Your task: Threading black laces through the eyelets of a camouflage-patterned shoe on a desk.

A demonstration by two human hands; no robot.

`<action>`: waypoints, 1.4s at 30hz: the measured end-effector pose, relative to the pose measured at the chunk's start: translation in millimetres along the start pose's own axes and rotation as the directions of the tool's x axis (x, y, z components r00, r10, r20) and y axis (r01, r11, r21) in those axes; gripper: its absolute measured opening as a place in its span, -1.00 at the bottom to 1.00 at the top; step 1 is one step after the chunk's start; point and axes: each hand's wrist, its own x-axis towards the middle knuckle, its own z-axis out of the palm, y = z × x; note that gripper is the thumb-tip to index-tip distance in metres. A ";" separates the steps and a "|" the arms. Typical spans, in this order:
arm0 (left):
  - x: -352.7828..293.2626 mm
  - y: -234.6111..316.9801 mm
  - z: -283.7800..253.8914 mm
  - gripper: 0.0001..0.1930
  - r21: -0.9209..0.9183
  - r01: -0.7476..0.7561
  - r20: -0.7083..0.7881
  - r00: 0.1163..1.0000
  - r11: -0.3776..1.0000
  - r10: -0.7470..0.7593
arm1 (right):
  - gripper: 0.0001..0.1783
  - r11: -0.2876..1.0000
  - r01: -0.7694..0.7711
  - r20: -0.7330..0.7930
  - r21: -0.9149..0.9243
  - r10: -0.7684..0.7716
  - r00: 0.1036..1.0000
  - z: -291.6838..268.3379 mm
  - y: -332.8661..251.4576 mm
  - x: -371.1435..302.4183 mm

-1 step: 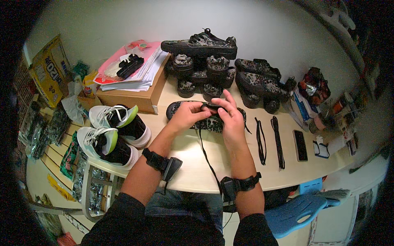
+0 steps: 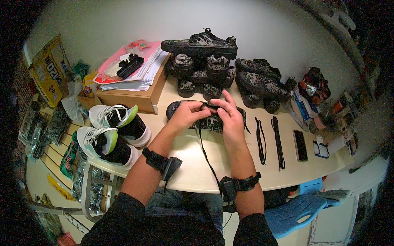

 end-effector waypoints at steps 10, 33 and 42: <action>-1.7 10.2 -7.4 -0.61 -0.428 0.188 0.066 0.982 0.884 -0.177 | -0.83 0.577 0.205 0.058 -0.791 -0.262 0.963 22.8 0.1 -10.3; 1.7 2.8 -7.6 -0.81 -0.424 0.160 0.041 0.987 0.891 -0.157 | -0.87 0.674 0.243 -0.021 -0.698 -0.358 0.934 20.7 2.0 -5.2; 0.1 18.0 -6.9 -0.64 -0.499 0.248 0.111 0.969 0.830 -0.223 | -0.90 0.932 0.344 -0.311 -0.114 -0.362 0.879 15.8 -23.8 -12.0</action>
